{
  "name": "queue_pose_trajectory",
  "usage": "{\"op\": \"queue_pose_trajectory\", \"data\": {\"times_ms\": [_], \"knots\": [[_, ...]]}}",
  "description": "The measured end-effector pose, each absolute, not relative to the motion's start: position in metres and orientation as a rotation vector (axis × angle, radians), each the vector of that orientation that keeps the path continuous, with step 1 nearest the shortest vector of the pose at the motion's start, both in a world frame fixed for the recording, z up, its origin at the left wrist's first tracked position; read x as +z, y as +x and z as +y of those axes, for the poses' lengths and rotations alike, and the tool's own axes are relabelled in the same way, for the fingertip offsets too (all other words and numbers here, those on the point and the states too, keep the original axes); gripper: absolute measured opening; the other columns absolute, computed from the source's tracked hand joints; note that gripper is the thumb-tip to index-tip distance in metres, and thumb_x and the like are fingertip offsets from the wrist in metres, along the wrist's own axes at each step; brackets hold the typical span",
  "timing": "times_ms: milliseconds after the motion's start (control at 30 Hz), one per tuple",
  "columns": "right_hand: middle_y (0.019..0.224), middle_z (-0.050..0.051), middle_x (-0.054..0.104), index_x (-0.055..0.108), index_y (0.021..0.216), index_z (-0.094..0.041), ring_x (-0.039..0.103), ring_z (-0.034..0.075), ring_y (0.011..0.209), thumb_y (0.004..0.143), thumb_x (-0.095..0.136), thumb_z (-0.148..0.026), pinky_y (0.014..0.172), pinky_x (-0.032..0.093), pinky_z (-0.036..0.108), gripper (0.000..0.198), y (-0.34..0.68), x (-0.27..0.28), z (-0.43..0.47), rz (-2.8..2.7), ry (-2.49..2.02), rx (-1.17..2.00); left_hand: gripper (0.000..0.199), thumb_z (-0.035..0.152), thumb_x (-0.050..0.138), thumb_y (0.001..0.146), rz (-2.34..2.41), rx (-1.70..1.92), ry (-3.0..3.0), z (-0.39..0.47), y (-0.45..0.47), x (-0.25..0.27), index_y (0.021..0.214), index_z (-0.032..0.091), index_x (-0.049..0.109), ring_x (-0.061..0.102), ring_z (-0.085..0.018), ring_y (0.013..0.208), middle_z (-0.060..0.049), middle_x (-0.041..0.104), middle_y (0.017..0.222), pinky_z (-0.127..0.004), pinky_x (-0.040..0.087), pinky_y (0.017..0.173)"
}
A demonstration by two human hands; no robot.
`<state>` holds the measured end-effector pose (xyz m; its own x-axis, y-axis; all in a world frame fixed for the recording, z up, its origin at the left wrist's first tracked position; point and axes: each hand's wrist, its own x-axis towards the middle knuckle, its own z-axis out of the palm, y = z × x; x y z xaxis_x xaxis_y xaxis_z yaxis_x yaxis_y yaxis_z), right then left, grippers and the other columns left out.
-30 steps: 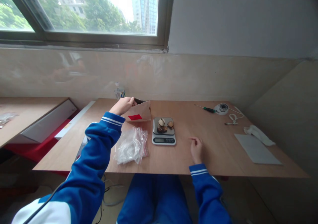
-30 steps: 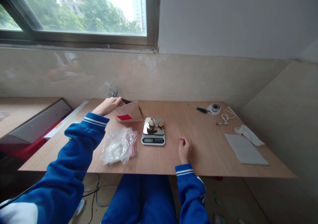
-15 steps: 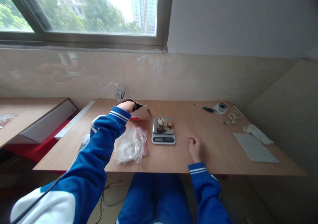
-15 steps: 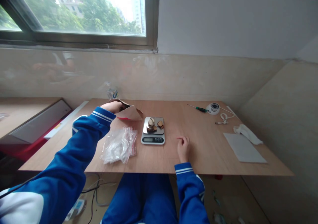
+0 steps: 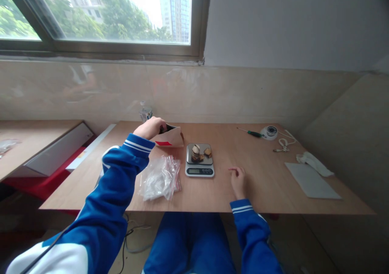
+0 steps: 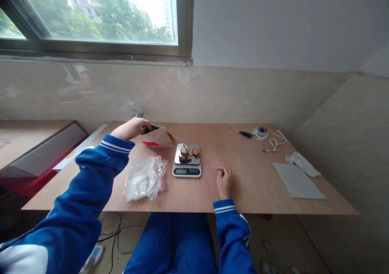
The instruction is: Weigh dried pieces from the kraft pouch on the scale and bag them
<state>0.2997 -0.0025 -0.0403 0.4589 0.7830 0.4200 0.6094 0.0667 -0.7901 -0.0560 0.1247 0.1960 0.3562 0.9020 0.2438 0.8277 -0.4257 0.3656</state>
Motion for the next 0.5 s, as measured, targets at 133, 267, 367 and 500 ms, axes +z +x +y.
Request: {"op": "queue_pose_trajectory", "data": {"times_ms": [133, 267, 367, 500], "knots": [[0.080, 0.008, 0.056, 0.062, 0.069, -0.019, 0.054, 0.022, 0.076, 0.074, 0.039, -0.020, 0.072, 0.044, 0.036, 0.023, 0.298, -0.038, -0.003, -1.230, -1.628, 0.197, 0.029, 0.010, 0.046, 0.070, 1.685, 0.684, 2.560, 0.107, -0.055, 0.214, 0.083, 0.016, 0.072, 0.063, -0.019, 0.078, -0.007, 0.071, 0.082, -0.030, 0.048, 0.074], [0.079, 0.007, 0.056, 0.061, 0.068, -0.020, 0.054, 0.022, 0.075, 0.074, 0.039, -0.020, 0.071, 0.045, 0.036, 0.023, 0.297, -0.037, -0.003, -1.222, -1.624, 0.193, 0.031, 0.014, 0.044, 0.077, 1.772, 0.970, 2.398, 0.068, -0.048, 0.222, 0.094, 0.017, 0.070, 0.064, -0.020, 0.087, -0.006, 0.071, 0.092, -0.033, 0.049, 0.083], [0.078, 0.007, 0.056, 0.061, 0.067, -0.020, 0.054, 0.022, 0.074, 0.073, 0.040, -0.021, 0.070, 0.045, 0.035, 0.023, 0.299, -0.037, -0.002, -1.212, -1.626, 0.198, 0.027, 0.024, 0.052, 0.079, 1.624, 1.154, 2.108, 0.039, -0.039, 0.214, 0.100, 0.019, 0.068, 0.065, -0.018, 0.083, -0.004, 0.072, 0.089, -0.032, 0.051, 0.083], [0.078, 0.007, 0.059, 0.060, 0.067, -0.019, 0.056, 0.022, 0.077, 0.076, 0.041, -0.025, 0.071, 0.046, 0.035, 0.022, 0.293, -0.030, -0.003, -1.135, -1.562, 0.261, 0.034, 0.032, 0.068, 0.070, 1.136, 1.332, 1.537, 0.009, -0.015, 0.169, 0.101, 0.019, 0.066, 0.063, -0.022, 0.101, -0.007, 0.068, 0.109, -0.034, 0.051, 0.088]]}}
